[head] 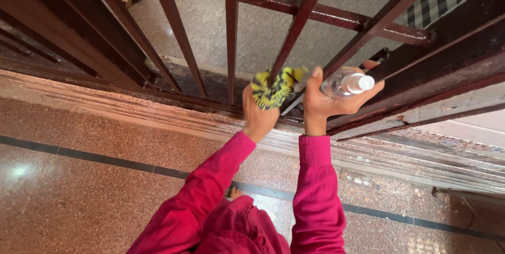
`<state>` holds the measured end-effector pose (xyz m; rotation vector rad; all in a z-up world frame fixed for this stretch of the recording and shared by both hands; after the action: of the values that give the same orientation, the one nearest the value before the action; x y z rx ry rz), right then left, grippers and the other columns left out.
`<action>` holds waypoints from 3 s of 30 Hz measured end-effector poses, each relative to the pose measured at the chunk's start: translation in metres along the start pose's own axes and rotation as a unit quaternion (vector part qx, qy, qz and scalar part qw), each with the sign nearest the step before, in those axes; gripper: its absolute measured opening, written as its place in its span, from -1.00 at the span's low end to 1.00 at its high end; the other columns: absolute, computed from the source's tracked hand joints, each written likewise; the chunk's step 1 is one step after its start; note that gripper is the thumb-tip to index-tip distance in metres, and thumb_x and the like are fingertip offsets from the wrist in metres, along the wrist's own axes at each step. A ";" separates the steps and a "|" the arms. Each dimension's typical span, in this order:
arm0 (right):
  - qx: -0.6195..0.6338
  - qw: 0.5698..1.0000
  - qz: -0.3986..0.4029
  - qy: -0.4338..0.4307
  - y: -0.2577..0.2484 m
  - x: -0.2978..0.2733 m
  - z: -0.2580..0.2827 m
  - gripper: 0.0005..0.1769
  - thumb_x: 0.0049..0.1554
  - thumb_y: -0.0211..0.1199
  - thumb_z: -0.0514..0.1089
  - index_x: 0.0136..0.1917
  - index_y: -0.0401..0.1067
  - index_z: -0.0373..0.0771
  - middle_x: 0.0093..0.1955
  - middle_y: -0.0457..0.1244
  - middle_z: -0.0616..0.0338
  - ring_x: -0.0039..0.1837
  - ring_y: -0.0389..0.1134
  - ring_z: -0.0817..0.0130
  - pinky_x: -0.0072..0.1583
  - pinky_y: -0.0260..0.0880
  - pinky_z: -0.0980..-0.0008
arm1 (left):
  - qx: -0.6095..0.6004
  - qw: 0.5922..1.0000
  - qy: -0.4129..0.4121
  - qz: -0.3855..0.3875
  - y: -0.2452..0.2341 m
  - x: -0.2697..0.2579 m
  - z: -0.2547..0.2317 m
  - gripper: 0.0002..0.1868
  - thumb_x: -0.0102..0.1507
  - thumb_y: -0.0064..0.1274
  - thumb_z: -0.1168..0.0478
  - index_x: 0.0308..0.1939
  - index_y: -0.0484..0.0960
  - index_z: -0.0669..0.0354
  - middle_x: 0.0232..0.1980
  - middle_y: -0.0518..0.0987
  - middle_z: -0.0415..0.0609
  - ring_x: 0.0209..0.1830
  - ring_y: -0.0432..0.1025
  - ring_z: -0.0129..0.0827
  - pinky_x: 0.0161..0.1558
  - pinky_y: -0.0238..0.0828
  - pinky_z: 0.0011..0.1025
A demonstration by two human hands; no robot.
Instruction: The person cleans a brown metal gate by spraying a liquid from a clear bottle and wiping the bars with a yellow and black patterned cloth. The person systematically moves along the gate, spraying and wiping each section.
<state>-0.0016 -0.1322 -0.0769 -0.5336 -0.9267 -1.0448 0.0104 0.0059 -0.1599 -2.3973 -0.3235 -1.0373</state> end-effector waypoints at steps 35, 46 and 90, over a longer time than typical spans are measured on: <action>-0.006 1.000 -0.004 -0.010 0.002 -0.003 -0.006 0.12 0.18 0.52 0.14 0.59 -0.13 -0.46 0.44 0.13 -0.04 0.10 0.33 0.29 0.20 0.37 0.31 | -0.211 0.942 -0.230 0.120 0.033 -0.062 0.077 -0.73 0.30 0.13 0.33 0.08 0.60 0.31 -0.07 0.69 0.02 -0.06 0.65 -0.20 -0.01 0.54 -0.32; 0.007 1.000 -0.006 -0.007 0.002 0.001 0.002 0.08 0.19 0.52 0.04 0.58 -0.15 -0.46 0.42 0.14 0.01 0.12 0.31 0.28 0.21 0.37 0.31 | -0.435 0.879 -0.174 0.086 0.002 -0.019 0.021 -0.77 0.30 0.01 0.40 0.04 0.60 0.31 0.06 0.63 -0.01 0.10 0.50 -0.30 0.13 0.47 -0.33; 0.001 1.000 0.003 -0.006 0.001 0.002 0.005 -0.01 0.19 0.54 0.04 0.54 -0.03 -0.43 0.41 0.11 0.00 0.13 0.28 0.25 0.19 0.34 0.33 | -0.173 0.948 -0.201 0.177 0.097 -0.100 0.168 -0.64 0.38 -0.13 0.29 0.24 0.48 0.33 0.25 0.46 0.26 0.25 0.33 0.10 0.29 0.27 -0.14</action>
<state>-0.0027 -0.1291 -0.0721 -0.5407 -0.9369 -1.0365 0.0840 0.0122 -0.3645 -2.8382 0.1716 -0.4650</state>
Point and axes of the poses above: each hand's wrist, its own x-axis towards the middle knuckle, its own y-axis out of the palm, z = x × y, the point moved 2 cm from there along x, towards the middle knuckle
